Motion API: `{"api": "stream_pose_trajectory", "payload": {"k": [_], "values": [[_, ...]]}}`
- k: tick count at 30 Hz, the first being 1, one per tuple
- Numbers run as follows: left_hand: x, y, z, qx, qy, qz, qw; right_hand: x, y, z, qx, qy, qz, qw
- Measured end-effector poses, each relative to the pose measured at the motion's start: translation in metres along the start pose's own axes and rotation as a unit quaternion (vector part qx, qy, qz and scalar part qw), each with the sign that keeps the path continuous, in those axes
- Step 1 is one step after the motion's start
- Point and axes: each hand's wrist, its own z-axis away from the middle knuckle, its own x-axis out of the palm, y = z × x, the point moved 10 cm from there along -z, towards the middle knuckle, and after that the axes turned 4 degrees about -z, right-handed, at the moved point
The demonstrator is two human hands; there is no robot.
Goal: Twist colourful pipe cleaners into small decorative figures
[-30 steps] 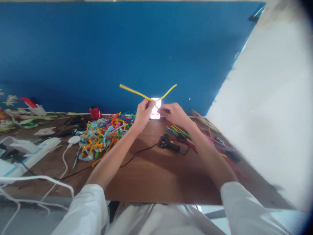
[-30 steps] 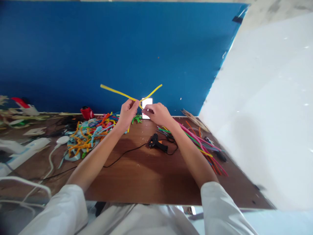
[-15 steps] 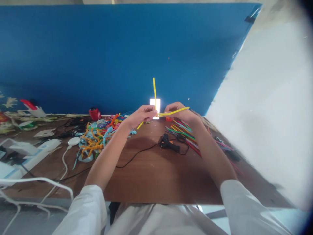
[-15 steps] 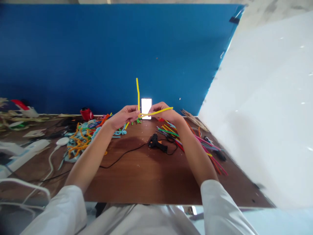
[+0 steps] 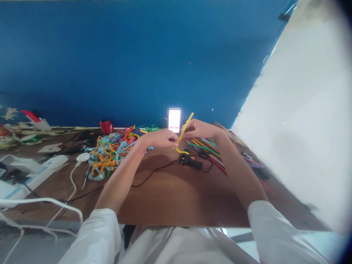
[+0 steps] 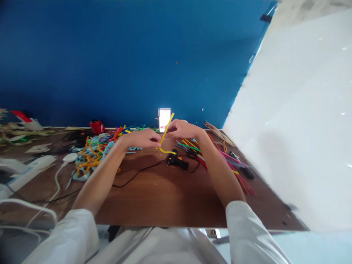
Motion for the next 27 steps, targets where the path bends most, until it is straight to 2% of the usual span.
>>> {"api": "stream_pose_trajectory", "payload": {"k": [2, 4, 6, 8, 11, 13, 16, 19, 22, 27], "values": [[-0.005, -0.011, -0.005, -0.024, 0.065, -0.070, 0.995, -0.009, -0.007, -0.003, -0.001, 0.075, 0.050, 0.996], [-0.020, -0.022, -0.006, -0.058, 0.169, -0.115, 0.977, -0.020, -0.016, -0.004, -0.023, 0.168, 0.066, 0.983], [-0.032, -0.028, -0.004, -0.077, 0.247, -0.119, 0.959, -0.027, -0.023, -0.002, -0.045, 0.246, 0.076, 0.965], [-0.039, -0.033, -0.001, -0.087, 0.291, -0.080, 0.949, -0.027, -0.026, -0.002, -0.057, 0.280, 0.083, 0.955], [-0.038, -0.041, -0.001, -0.086, 0.296, 0.056, 0.950, -0.023, -0.033, -0.001, -0.073, 0.275, 0.071, 0.956], [-0.036, -0.046, -0.001, -0.078, 0.295, 0.167, 0.937, -0.023, -0.038, 0.002, -0.084, 0.274, 0.050, 0.957], [-0.035, -0.053, -0.001, -0.058, 0.319, 0.319, 0.891, -0.026, -0.044, 0.007, -0.105, 0.275, 0.016, 0.956], [-0.039, -0.056, 0.000, -0.035, 0.352, 0.426, 0.833, -0.022, -0.044, 0.005, -0.118, 0.253, 0.003, 0.960], [-0.043, -0.054, 0.003, -0.020, 0.368, 0.496, 0.786, -0.022, -0.038, 0.003, -0.114, 0.252, 0.022, 0.961], [-0.042, -0.044, 0.003, 0.007, 0.348, 0.585, 0.733, -0.034, -0.036, 0.008, -0.116, 0.281, 0.033, 0.952]]}}
